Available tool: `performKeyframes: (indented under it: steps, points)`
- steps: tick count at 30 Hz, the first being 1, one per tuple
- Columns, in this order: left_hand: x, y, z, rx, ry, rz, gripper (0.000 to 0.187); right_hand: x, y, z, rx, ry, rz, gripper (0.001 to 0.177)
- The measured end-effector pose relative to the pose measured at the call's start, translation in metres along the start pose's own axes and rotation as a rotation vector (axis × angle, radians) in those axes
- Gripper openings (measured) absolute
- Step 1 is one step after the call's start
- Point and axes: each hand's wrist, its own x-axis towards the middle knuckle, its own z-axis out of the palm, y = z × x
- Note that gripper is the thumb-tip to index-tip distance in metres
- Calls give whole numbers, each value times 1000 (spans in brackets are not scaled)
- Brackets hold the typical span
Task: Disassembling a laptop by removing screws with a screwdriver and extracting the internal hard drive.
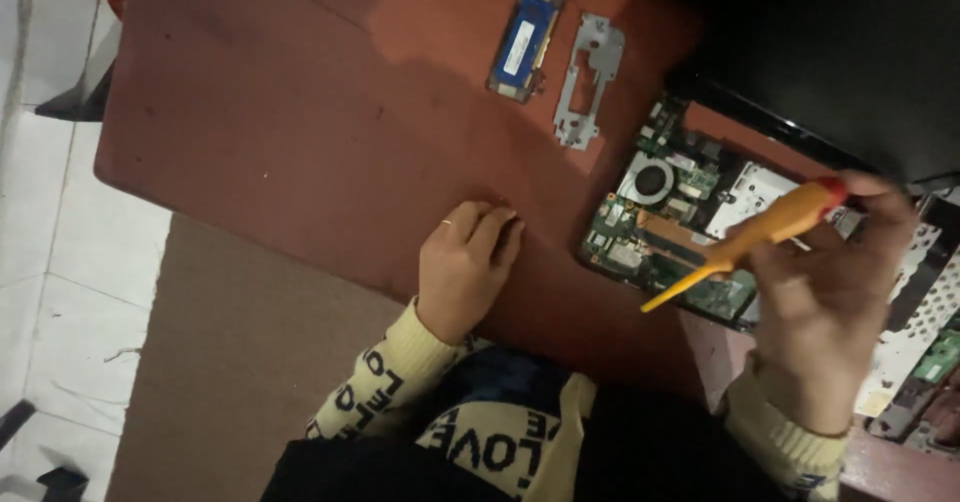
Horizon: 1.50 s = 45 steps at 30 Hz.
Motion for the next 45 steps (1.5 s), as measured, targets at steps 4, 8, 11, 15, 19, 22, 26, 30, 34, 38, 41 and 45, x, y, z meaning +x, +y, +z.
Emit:
performKeyframes:
  steps: [4, 8, 11, 15, 19, 22, 26, 30, 34, 38, 41, 45]
  points:
    - [0, 0, 2, 46, -2, 9, 13, 4, 5, 8, 111, -13, 38, 65]
    - [1, -3, 8, 91, 13, 124, 13, 1, 10, 15, 245, 102, -16, 59]
    - [15, 21, -7, -317, -125, 33, 16, -7, -8, 32, 101, 200, -189, 68]
    - [28, 53, -6, -655, -243, 6, 20, -10, -3, 15, -272, 369, -609, 68]
    - [41, 87, -7, -860, -330, 110, 20, -39, 12, -14, 32, 372, -680, 84]
    - [47, 106, -4, -912, -398, 174, 21, -49, 16, -34, 162, 370, -734, 91]
    - [47, 123, 3, -938, -424, 258, 23, -55, 15, -52, 177, 398, -758, 81]
    - [46, 135, 7, -871, -409, 306, 29, -67, 20, -64, 187, 425, -750, 74]
    - [44, 142, 1, -817, -397, 321, 28, -77, 27, -67, 210, 438, -731, 64]
    - [43, 144, -2, -779, -385, 334, 26, -83, 31, -69, 228, 451, -725, 54]
    - [40, 145, 0, -782, -384, 313, 23, -87, 33, -69, 237, 459, -722, 49]
    - [39, 144, 0, -769, -349, 324, 20, -90, 30, -67, 242, 463, -715, 45]
